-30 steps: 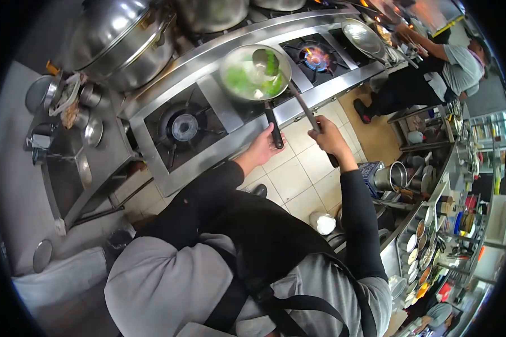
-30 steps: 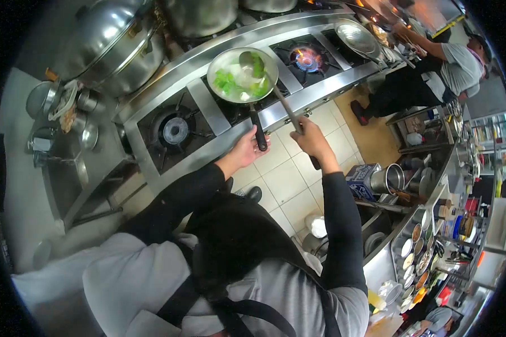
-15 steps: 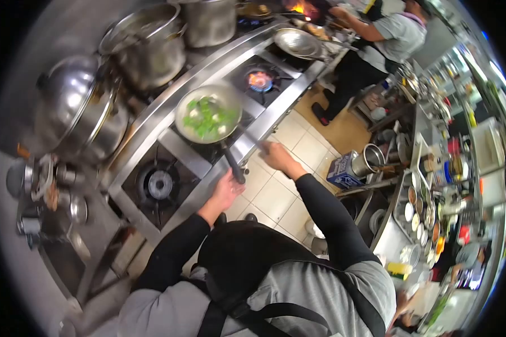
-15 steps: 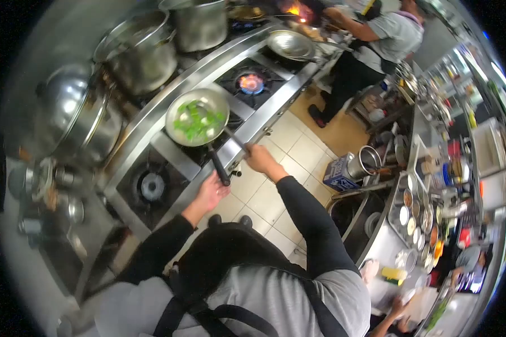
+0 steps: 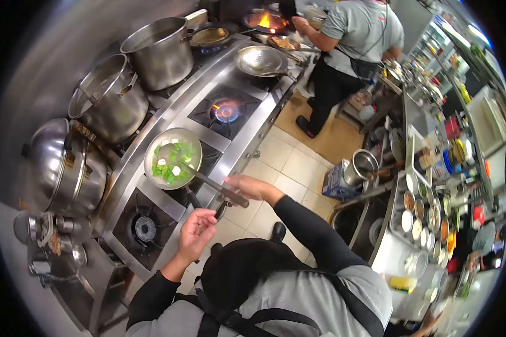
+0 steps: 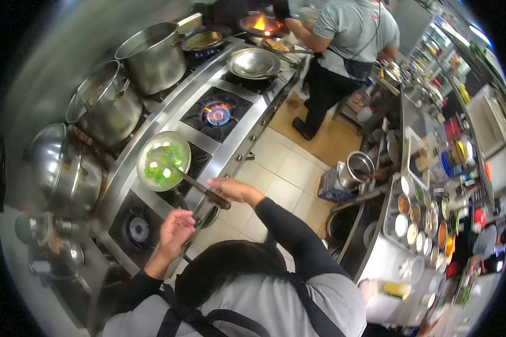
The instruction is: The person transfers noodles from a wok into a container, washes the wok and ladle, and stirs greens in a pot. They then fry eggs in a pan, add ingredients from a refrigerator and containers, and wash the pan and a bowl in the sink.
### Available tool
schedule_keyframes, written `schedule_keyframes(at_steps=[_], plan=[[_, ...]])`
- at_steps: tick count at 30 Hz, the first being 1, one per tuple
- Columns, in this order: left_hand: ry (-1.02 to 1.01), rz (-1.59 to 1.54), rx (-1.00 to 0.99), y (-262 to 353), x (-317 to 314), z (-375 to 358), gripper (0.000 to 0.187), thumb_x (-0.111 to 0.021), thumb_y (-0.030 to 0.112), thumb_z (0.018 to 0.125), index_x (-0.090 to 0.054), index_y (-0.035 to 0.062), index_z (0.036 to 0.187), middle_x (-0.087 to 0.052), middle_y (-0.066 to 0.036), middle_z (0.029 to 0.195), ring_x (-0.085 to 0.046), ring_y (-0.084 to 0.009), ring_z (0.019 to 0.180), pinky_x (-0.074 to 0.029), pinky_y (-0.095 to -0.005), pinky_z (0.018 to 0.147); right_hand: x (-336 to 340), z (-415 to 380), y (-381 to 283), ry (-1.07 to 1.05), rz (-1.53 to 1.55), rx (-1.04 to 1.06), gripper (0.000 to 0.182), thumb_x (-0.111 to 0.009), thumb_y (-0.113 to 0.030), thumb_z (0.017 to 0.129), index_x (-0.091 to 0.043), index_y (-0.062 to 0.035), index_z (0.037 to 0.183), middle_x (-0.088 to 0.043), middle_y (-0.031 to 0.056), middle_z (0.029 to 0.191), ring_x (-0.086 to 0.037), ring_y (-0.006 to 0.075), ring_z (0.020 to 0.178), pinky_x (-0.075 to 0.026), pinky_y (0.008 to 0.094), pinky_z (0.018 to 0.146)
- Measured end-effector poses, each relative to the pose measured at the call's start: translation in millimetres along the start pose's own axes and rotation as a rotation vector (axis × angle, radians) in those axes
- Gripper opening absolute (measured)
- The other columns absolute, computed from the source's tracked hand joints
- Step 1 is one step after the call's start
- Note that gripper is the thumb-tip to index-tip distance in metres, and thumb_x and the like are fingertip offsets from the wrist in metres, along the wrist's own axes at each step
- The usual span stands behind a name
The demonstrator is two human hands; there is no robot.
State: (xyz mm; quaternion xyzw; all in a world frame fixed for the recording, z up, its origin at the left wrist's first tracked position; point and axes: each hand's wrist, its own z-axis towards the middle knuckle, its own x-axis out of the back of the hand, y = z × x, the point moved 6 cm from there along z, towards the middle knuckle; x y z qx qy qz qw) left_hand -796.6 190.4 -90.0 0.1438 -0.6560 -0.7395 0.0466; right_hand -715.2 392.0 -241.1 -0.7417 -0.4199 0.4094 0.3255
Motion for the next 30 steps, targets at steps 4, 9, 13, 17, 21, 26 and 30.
schedule_keyframes(at_steps=[4, 9, 13, 17, 21, 26, 30], plan=[[-0.065, 0.021, -0.022, 22.9, -69.7, 29.2, 0.042, -0.068, 0.015, 0.09, -0.052, 0.0018, 0.128, -0.056, -0.004, 0.106, -0.054, -0.0122, 0.091, -0.045, -0.0268, 0.083, 71.3, -70.7, 23.6, 0.243, -0.017, -0.083, 0.054, -0.057, -0.048, 0.096, -0.057, -0.0051, 0.128, -0.067, 0.0124, 0.101, -0.062, 0.0186, 0.072, -0.054, 0.0315, 0.064], [0.027, 0.156, -0.073, 31.8, -112.3, 55.2, 0.042, -0.073, 0.019, 0.087, -0.058, 0.0012, 0.122, -0.058, -0.005, 0.102, -0.056, -0.011, 0.084, -0.044, -0.0264, 0.077, 187.9, -110.4, 57.2, 0.46, 0.087, -0.164, 0.018, -0.063, -0.022, 0.092, -0.057, -0.0062, 0.096, -0.049, 0.0013, 0.073, -0.039, 0.009, 0.051, -0.033, 0.0241, 0.043], [0.049, 0.149, -0.039, 28.5, -134.8, 76.6, 0.041, -0.074, 0.019, 0.086, -0.059, 0.0016, 0.12, -0.058, -0.005, 0.099, -0.056, -0.0111, 0.085, -0.043, -0.0261, 0.076, 256.6, -89.2, 44.5, 0.544, 0.215, -0.087, 0.01, -0.062, -0.014, 0.09, -0.053, -0.0098, 0.092, -0.049, -0.0006, 0.074, -0.042, 0.0098, 0.053, -0.037, 0.0248, 0.047], [-0.034, 0.153, -0.055, 16.4, -155.3, 114.6, 0.039, -0.076, 0.017, 0.082, -0.063, 0.0027, 0.116, -0.061, -0.006, 0.094, -0.058, -0.0134, 0.078, -0.045, -0.0271, 0.07, 308.3, -42.3, 42.7, 0.607, 0.429, -0.086, 0.014, -0.053, -0.021, 0.096, -0.06, -0.0097, 0.091, -0.06, 0.0015, 0.079, -0.053, 0.0122, 0.065, -0.047, 0.0308, 0.065], [-0.115, 0.222, -0.01, 6.4, -158.9, 154.8, 0.04, -0.078, 0.013, 0.079, -0.064, 0.0039, 0.116, -0.062, -0.006, 0.093, -0.059, -0.0144, 0.079, -0.045, -0.0266, 0.067, 324.9, 22.3, 91.7, 0.527, 0.503, -0.254, 0.019, -0.05, -0.023, 0.099, -0.058, -0.009, 0.089, -0.06, 0.0007, 0.072, -0.055, 0.0125, 0.062, -0.048, 0.032, 0.064], [0.006, 0.222, 0.075, 4.9, -138.3, 173.6, 0.04, -0.076, 0.015, 0.08, -0.064, 0.004, 0.116, -0.064, -0.006, 0.092, -0.058, -0.0148, 0.079, -0.043, -0.0268, 0.066, 317.7, 78.2, 132.0, 0.454, 0.674, -0.349, 0.018, -0.048, -0.019, 0.102, -0.057, -0.0069, 0.092, -0.062, 0.0022, 0.073, -0.058, 0.0135, 0.062, -0.049, 0.0274, 0.055], [0.251, 0.274, 0.224, 3.3, -123.6, 162.6, 0.039, -0.076, 0.022, 0.078, -0.063, 0.0026, 0.109, -0.064, -0.008, 0.089, -0.058, -0.016, 0.077, -0.041, -0.0274, 0.065, 327.1, 141.4, 175.0, 0.315, 0.933, -0.285, 0.021, -0.052, -0.024, 0.102, -0.062, -0.0052, 0.106, -0.068, 0.0057, 0.093, -0.065, 0.0181, 0.082, -0.053, 0.0328, 0.071]])
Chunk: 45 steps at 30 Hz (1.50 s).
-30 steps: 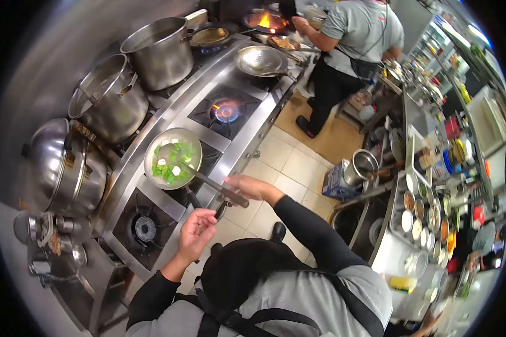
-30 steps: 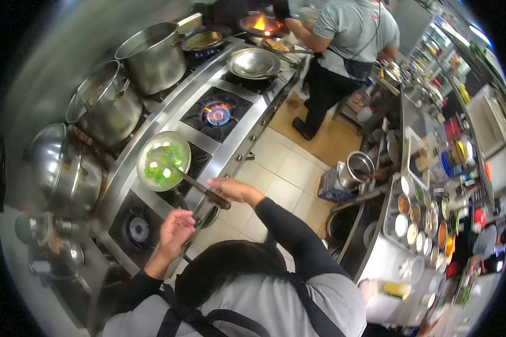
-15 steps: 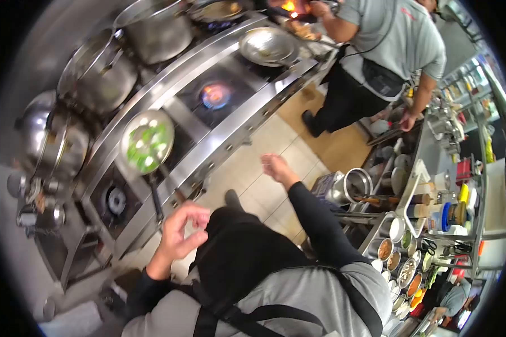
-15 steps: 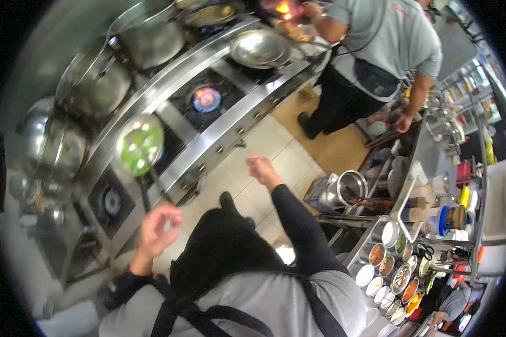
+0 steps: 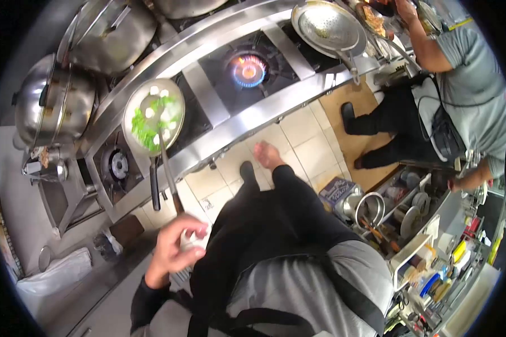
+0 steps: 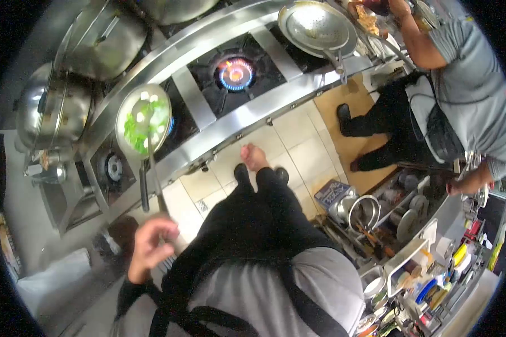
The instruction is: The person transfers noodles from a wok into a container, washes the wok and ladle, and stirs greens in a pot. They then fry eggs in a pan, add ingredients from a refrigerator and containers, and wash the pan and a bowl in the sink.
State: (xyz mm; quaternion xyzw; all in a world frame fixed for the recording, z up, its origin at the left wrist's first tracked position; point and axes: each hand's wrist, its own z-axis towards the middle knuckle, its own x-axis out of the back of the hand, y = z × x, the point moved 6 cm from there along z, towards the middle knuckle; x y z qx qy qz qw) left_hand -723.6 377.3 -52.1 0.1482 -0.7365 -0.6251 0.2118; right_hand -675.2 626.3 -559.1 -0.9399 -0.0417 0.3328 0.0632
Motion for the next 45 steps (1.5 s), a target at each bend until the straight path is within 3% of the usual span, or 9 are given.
schedule_keyframes(at_steps=[6, 10, 18, 20, 21, 30, 33, 38, 45], plan=[[0.446, -0.026, 0.232, -2.9, -7.8, -20.6, 0.044, -0.077, 0.025, 0.079, -0.061, 0.0008, 0.112, -0.06, -0.006, 0.093, -0.057, -0.0131, 0.08, -0.04, -0.0257, 0.067, 25.3, 156.7, 14.7, -0.071, -0.836, 0.667, 0.018, -0.048, -0.017, 0.102, -0.058, -0.0076, 0.114, -0.059, 0.0054, 0.114, -0.059, 0.0227, 0.102, -0.052, 0.0393, 0.087], [0.617, -0.178, 0.292, -10.3, -27.3, -31.1, 0.049, -0.077, 0.029, 0.08, -0.058, 0.0003, 0.114, -0.055, -0.005, 0.096, -0.056, -0.0127, 0.081, -0.04, -0.0244, 0.068, -21.6, 71.3, 7.8, 0.253, 0.154, -0.101, 0.03, -0.045, -0.027, 0.106, -0.057, -0.0016, 0.115, -0.062, 0.0115, 0.104, -0.063, 0.0225, 0.093, -0.057, 0.035, 0.078], [0.663, -0.135, 0.337, -4.7, -43.1, -1.6, 0.04, -0.071, 0.028, 0.085, -0.056, 0.0011, 0.11, -0.057, -0.004, 0.091, -0.054, -0.0136, 0.08, -0.045, -0.0275, 0.073, -1.5, 109.9, 16.5, 0.029, -0.045, 0.0, 0.023, -0.047, -0.021, 0.103, -0.056, -0.007, 0.118, -0.059, 0.0059, 0.095, -0.061, 0.0178, 0.082, -0.056, 0.0331, 0.072], [0.64, -0.207, 0.397, 10.9, -44.8, 6.9, 0.041, -0.07, 0.02, 0.091, -0.057, 0.002, 0.125, -0.059, -0.002, 0.104, -0.054, -0.0122, 0.096, -0.043, -0.0268, 0.084, -39.7, 52.4, -21.3, -0.164, -1.464, 0.752, 0.02, -0.056, -0.012, 0.096, -0.055, -0.0059, 0.116, -0.057, 0.0046, 0.09, -0.06, 0.0165, 0.076, -0.054, 0.0307, 0.07], [0.64, -0.19, 0.41, 7.4, -45.5, 7.2, 0.041, -0.07, 0.019, 0.091, -0.057, 0.0019, 0.125, -0.059, -0.002, 0.102, -0.054, -0.0119, 0.095, -0.043, -0.0264, 0.084, -17.8, 93.1, 0.1, -0.207, -0.561, 0.399, 0.02, -0.063, -0.008, 0.091, -0.056, -0.0031, 0.109, -0.058, 0.0055, 0.084, -0.06, 0.0168, 0.071, -0.052, 0.0319, 0.064], [0.588, -0.233, 0.378, 16.7, -56.5, 32.8, 0.032, -0.066, 0.016, 0.092, -0.056, 0.0022, 0.12, -0.056, -0.002, 0.098, -0.054, -0.0123, 0.092, -0.044, -0.0271, 0.085, -59.2, -17.4, 4.3, -0.264, -0.384, -0.925, 0.037, -0.043, -0.036, 0.104, -0.057, -0.0039, 0.093, -0.052, -0.0008, 0.069, -0.043, 0.0092, 0.051, -0.038, 0.0217, 0.048], [0.619, -0.203, 0.289, -4.9, -53.8, 20.8, 0.034, -0.065, 0.016, 0.089, -0.056, 0.0002, 0.119, -0.059, -0.005, 0.099, -0.056, -0.0152, 0.09, -0.047, -0.0306, 0.083, -169.1, -131.1, -136.4, -0.858, -1.413, 0.129, 0.021, -0.054, -0.025, 0.1, -0.065, -0.0069, 0.098, -0.058, -0.0018, 0.074, -0.049, 0.0076, 0.055, -0.04, 0.0237, 0.049], [0.651, -0.252, 0.17, -17.8, -65.2, 24.3, 0.034, -0.067, 0.01, 0.086, -0.057, -0.0015, 0.117, -0.057, -0.002, 0.092, -0.054, -0.0104, 0.084, -0.045, -0.0248, 0.077, -306.1, -166.2, -456.6, -0.137, -1.296, 1.191, 0.03, -0.059, -0.039, 0.095, -0.061, -0.0095, 0.09, -0.047, -0.0058, 0.062, -0.043, 0.0071, 0.051, -0.033, 0.0236, 0.047], [0.647, -0.182, 0.124, -12.1, -87.9, 47.1, 0.031, -0.066, 0.004, 0.086, -0.058, -0.0012, 0.116, -0.057, -0.001, 0.09, -0.054, -0.0087, 0.083, -0.045, -0.0226, 0.076, -410.2, -92.4, -586.6, -0.146, -0.597, 0.448, 0.042, -0.046, -0.048, 0.103, -0.052, -0.0063, 0.103, -0.065, 0.011, 0.08, -0.046, 0.0108, 0.049, -0.038, 0.0262, 0.045]])
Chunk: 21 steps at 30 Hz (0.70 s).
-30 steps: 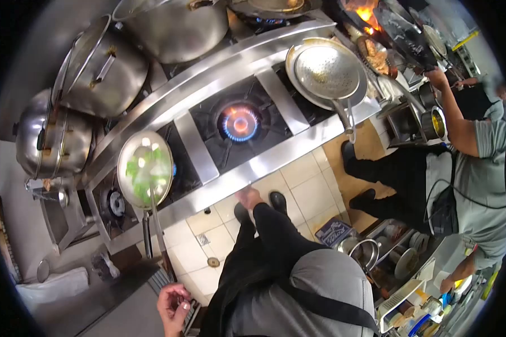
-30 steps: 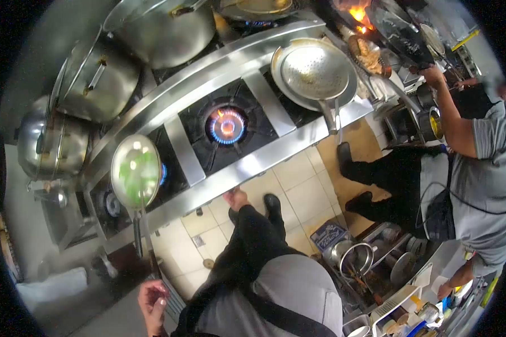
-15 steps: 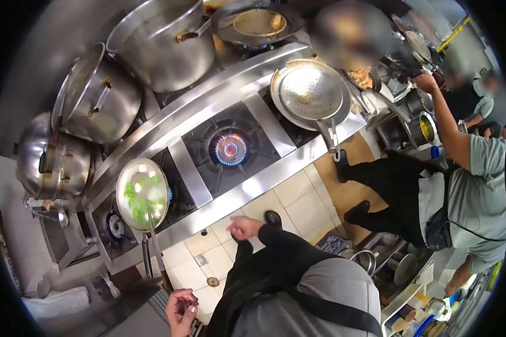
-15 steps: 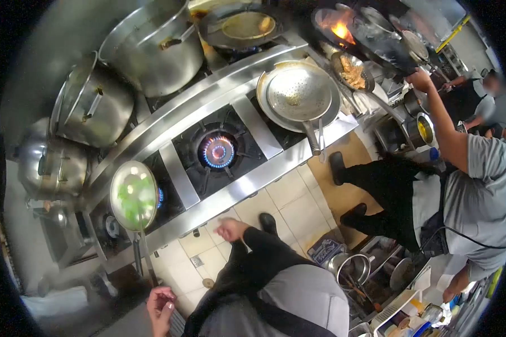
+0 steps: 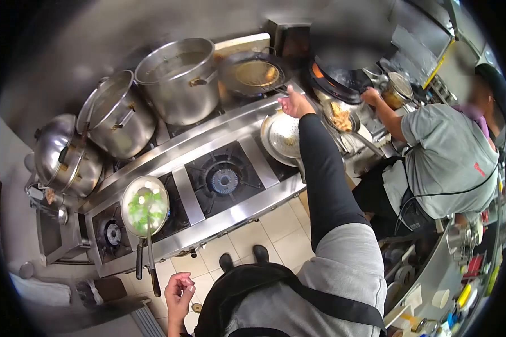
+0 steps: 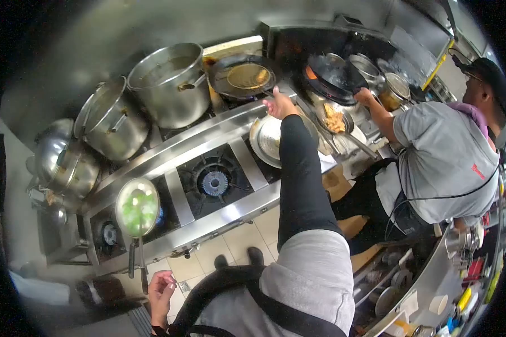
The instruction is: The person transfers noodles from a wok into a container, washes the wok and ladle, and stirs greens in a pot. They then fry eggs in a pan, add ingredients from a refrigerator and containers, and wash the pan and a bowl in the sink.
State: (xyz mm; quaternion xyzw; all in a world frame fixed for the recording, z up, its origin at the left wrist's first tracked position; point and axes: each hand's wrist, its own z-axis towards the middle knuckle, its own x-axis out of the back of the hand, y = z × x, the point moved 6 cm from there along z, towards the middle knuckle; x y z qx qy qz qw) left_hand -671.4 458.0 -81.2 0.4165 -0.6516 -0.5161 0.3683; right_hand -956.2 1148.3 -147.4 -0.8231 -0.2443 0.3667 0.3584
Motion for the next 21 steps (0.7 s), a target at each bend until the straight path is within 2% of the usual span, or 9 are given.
schedule_keyframes(at_steps=[1, 3, 4, 5, 7, 8, 14, 19, 21], plan=[[0.008, 0.012, 0.014, -0.8, -0.5, -1.8, 0.03, -0.066, 0.003, 0.087, -0.058, -0.0011, 0.116, -0.057, -0.001, 0.089, -0.054, -0.0086, 0.082, -0.045, -0.0225, 0.077, -4.8, 3.1, -0.9, 0.024, 0.035, 0.033, 0.026, -0.042, -0.03, 0.105, -0.051, -0.007, 0.097, -0.064, 0.0094, 0.076, -0.044, 0.0107, 0.049, -0.037, 0.0255, 0.044], [0.056, -0.013, -0.002, -2.4, -1.7, -9.1, 0.03, -0.066, 0.003, 0.087, -0.058, -0.0011, 0.116, -0.057, 0.0, 0.089, -0.054, -0.0084, 0.082, -0.045, -0.0224, 0.077, -11.5, 9.7, -1.7, 0.007, 0.06, -0.005, 0.019, -0.041, -0.02, 0.103, -0.052, -0.0069, 0.093, -0.061, 0.0075, 0.072, -0.043, 0.0106, 0.049, -0.034, 0.0246, 0.042], [0.081, -0.04, -0.001, -4.4, 0.3, -13.7, 0.029, -0.066, 0.002, 0.087, -0.058, -0.0011, 0.116, -0.058, 0.0, 0.088, -0.054, -0.0083, 0.081, -0.044, -0.0222, 0.076, -20.2, -6.4, -7.1, 0.036, 0.107, 0.05, 0.017, -0.043, -0.015, 0.1, -0.052, -0.0063, 0.089, -0.058, 0.0057, 0.069, -0.042, 0.0104, 0.049, -0.032, 0.0246, 0.04], [0.086, -0.039, 0.001, -7.0, 1.5, -15.5, 0.029, -0.066, 0.002, 0.087, -0.058, -0.0011, 0.116, -0.058, 0.0, 0.088, -0.054, -0.0083, 0.081, -0.044, -0.0222, 0.076, -28.1, -29.4, -11.3, 0.033, 0.107, 0.045, 0.017, -0.043, -0.015, 0.1, -0.052, -0.0063, 0.089, -0.058, 0.0057, 0.069, -0.042, 0.0104, 0.049, -0.032, 0.0246, 0.04], [0.139, -0.05, 0.026, -16.0, 3.7, -22.7, 0.029, -0.066, 0.002, 0.088, -0.058, -0.0009, 0.116, -0.058, 0.0, 0.087, -0.053, -0.008, 0.081, -0.044, -0.0221, 0.076, -37.6, -75.2, -28.7, 0.083, -0.039, 0.263, 0.027, -0.041, -0.017, 0.102, -0.056, -0.0017, 0.086, -0.052, 0.0005, 0.061, -0.038, 0.008, 0.046, -0.03, 0.0236, 0.042], [0.124, -0.065, 0.031, -17.2, 2.0, -23.5, 0.029, -0.066, 0.003, 0.088, -0.058, -0.0005, 0.116, -0.057, 0.001, 0.087, -0.053, -0.0078, 0.08, -0.044, -0.022, 0.075, -36.9, -84.7, -31.7, 0.104, -0.026, 0.29, 0.027, -0.039, -0.016, 0.101, -0.055, -0.0017, 0.086, -0.049, -0.0007, 0.06, -0.036, 0.0079, 0.046, -0.029, 0.0235, 0.042], [0.058, -0.076, -0.037, -17.7, -3.3, -10.2, 0.03, -0.065, 0.003, 0.089, -0.059, 0.0004, 0.117, -0.057, 0.001, 0.087, -0.051, -0.0066, 0.078, -0.042, -0.0207, 0.072, -22.4, -78.3, -20.3, 0.067, 0.146, 0.16, 0.027, -0.038, -0.017, 0.102, -0.054, -0.0019, 0.086, -0.048, -0.0016, 0.061, -0.036, 0.008, 0.047, -0.029, 0.024, 0.042], [0.078, -0.088, -0.059, -17.5, 8.5, -3.6, 0.031, -0.067, 0.006, 0.088, -0.059, 0.001, 0.118, -0.057, 0.002, 0.088, -0.05, -0.0057, 0.077, -0.041, -0.0197, 0.07, -27.0, -99.4, -19.7, 0.082, 0.032, 0.298, 0.028, -0.039, -0.017, 0.102, -0.056, -0.0017, 0.087, -0.048, -0.0018, 0.063, -0.038, 0.0085, 0.05, -0.032, 0.0244, 0.045], [0.089, -0.095, -0.085, -20.5, 11.9, -1.8, 0.031, -0.067, 0.008, 0.088, -0.059, 0.0013, 0.117, -0.057, 0.002, 0.088, -0.05, -0.0055, 0.077, -0.04, -0.0195, 0.069, -25.4, -96.5, -16.0, 0.048, 0.038, 0.248, 0.026, -0.039, -0.016, 0.102, -0.056, -0.0018, 0.088, -0.048, -0.0018, 0.065, -0.038, 0.0084, 0.051, -0.033, 0.025, 0.047]])
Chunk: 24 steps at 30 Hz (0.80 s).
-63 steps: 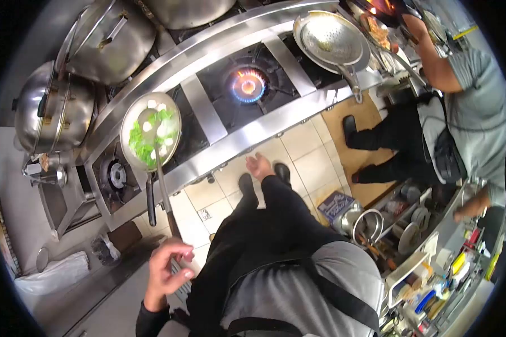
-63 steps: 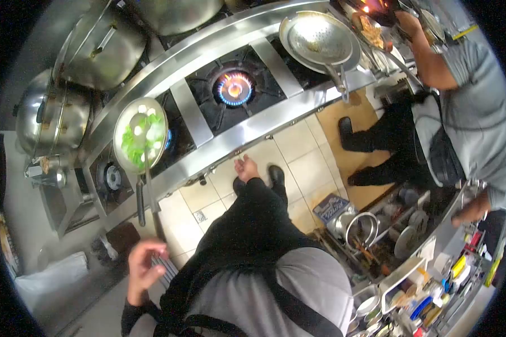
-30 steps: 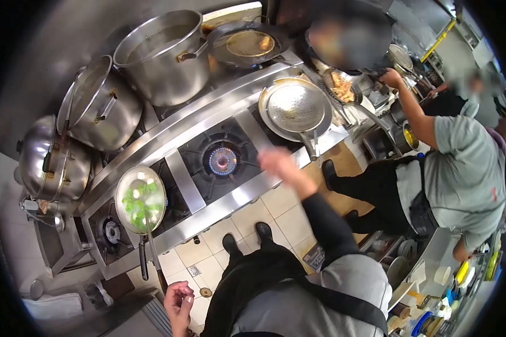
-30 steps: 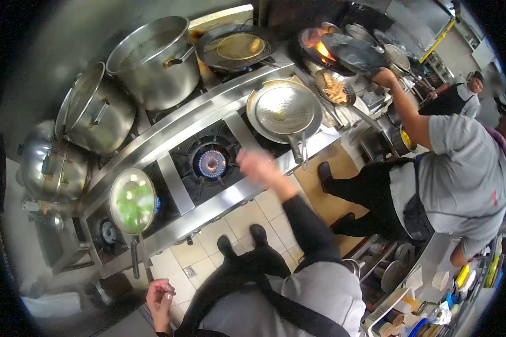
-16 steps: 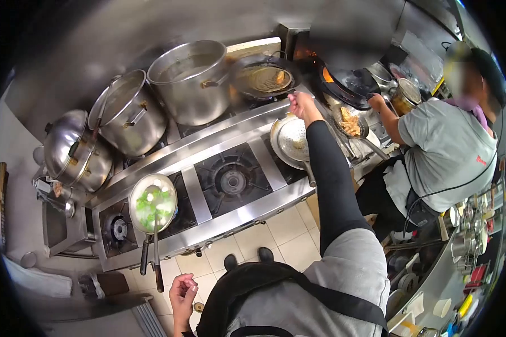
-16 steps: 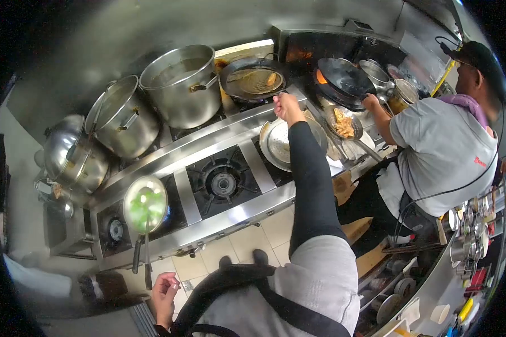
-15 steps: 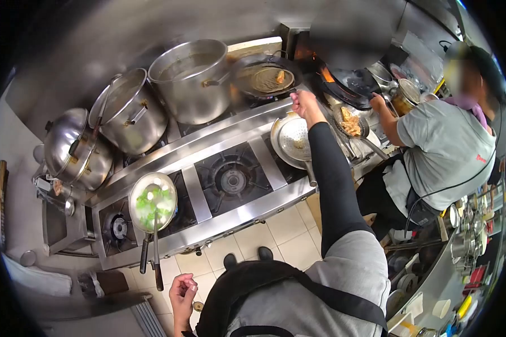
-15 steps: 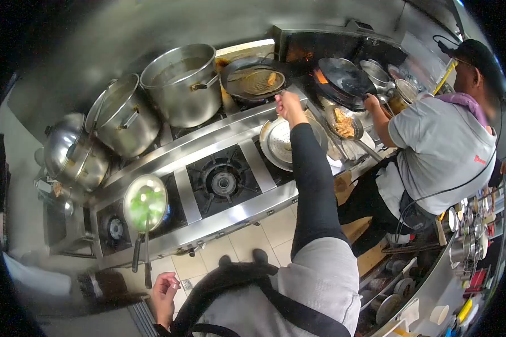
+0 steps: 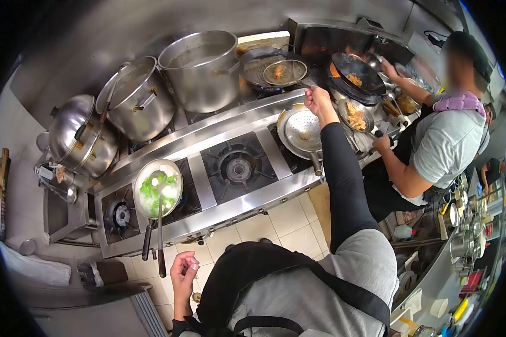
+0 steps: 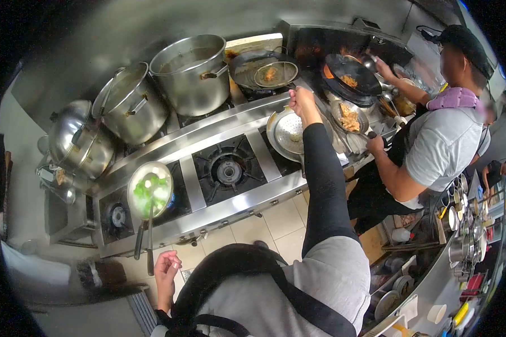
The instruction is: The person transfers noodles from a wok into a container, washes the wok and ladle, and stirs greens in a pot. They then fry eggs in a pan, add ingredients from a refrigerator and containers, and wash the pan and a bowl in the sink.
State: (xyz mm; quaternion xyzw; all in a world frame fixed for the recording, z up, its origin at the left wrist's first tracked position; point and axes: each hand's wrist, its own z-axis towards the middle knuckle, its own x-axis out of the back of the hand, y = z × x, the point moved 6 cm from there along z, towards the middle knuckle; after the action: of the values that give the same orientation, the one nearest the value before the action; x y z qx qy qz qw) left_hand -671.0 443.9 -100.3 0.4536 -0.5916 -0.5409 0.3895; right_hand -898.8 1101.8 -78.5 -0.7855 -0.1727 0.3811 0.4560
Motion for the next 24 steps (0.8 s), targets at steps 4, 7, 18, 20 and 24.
schedule_keyframes(at_steps=[4, 7, 18, 20, 24], plan=[[0.004, 0.004, -0.008, -0.9, 3.1, 0.7, 0.03, -0.067, 0.008, 0.089, -0.06, 0.0015, 0.117, -0.057, 0.002, 0.088, -0.051, -0.0056, 0.078, -0.041, -0.0196, 0.07, 0.5, 9.3, 10.6, 0.007, 0.107, -0.045, 0.024, -0.039, -0.015, 0.101, -0.055, -0.0018, 0.09, -0.048, -0.002, 0.065, -0.038, 0.0084, 0.052, -0.033, 0.025, 0.048], [-0.003, 0.013, -0.012, 1.7, 6.7, 2.6, 0.03, -0.067, 0.008, 0.089, -0.06, 0.0013, 0.118, -0.057, 0.002, 0.088, -0.051, -0.0058, 0.079, -0.041, -0.0201, 0.072, 0.4, 8.8, 20.1, -0.018, 0.152, -0.055, 0.024, -0.039, -0.017, 0.102, -0.054, -0.0024, 0.091, -0.048, -0.0015, 0.065, -0.038, 0.0081, 0.052, -0.032, 0.0246, 0.048], [-0.041, -0.004, -0.033, 6.2, 7.5, 6.9, 0.03, -0.067, 0.008, 0.09, -0.059, 0.0013, 0.119, -0.057, 0.002, 0.09, -0.051, -0.0059, 0.08, -0.041, -0.0202, 0.073, -14.4, 18.0, 34.7, -0.027, 0.146, -0.053, 0.027, -0.045, -0.024, 0.104, -0.056, -0.004, 0.089, -0.05, -0.0004, 0.067, -0.038, 0.0095, 0.052, -0.032, 0.0264, 0.046], [-0.037, -0.01, -0.026, 3.6, 9.3, 5.0, 0.03, -0.067, 0.008, 0.09, -0.059, 0.0013, 0.119, -0.057, 0.002, 0.09, -0.051, -0.0059, 0.08, -0.041, -0.0202, 0.073, -14.2, 14.1, 37.7, -0.016, 0.155, -0.036, 0.027, -0.045, -0.024, 0.104, -0.056, -0.0039, 0.089, -0.05, -0.0002, 0.067, -0.038, 0.0095, 0.052, -0.032, 0.0264, 0.046], [-0.016, -0.008, -0.021, 3.4, 12.2, 3.8, 0.029, -0.067, 0.007, 0.09, -0.06, 0.0013, 0.118, -0.057, 0.002, 0.09, -0.051, -0.006, 0.08, -0.041, -0.0199, 0.074, -14.2, 8.2, 36.7, -0.035, 0.154, -0.006, 0.025, -0.046, -0.023, 0.103, -0.055, -0.0039, 0.09, -0.051, 0.0004, 0.068, -0.038, 0.0096, 0.051, -0.032, 0.0266, 0.046]])
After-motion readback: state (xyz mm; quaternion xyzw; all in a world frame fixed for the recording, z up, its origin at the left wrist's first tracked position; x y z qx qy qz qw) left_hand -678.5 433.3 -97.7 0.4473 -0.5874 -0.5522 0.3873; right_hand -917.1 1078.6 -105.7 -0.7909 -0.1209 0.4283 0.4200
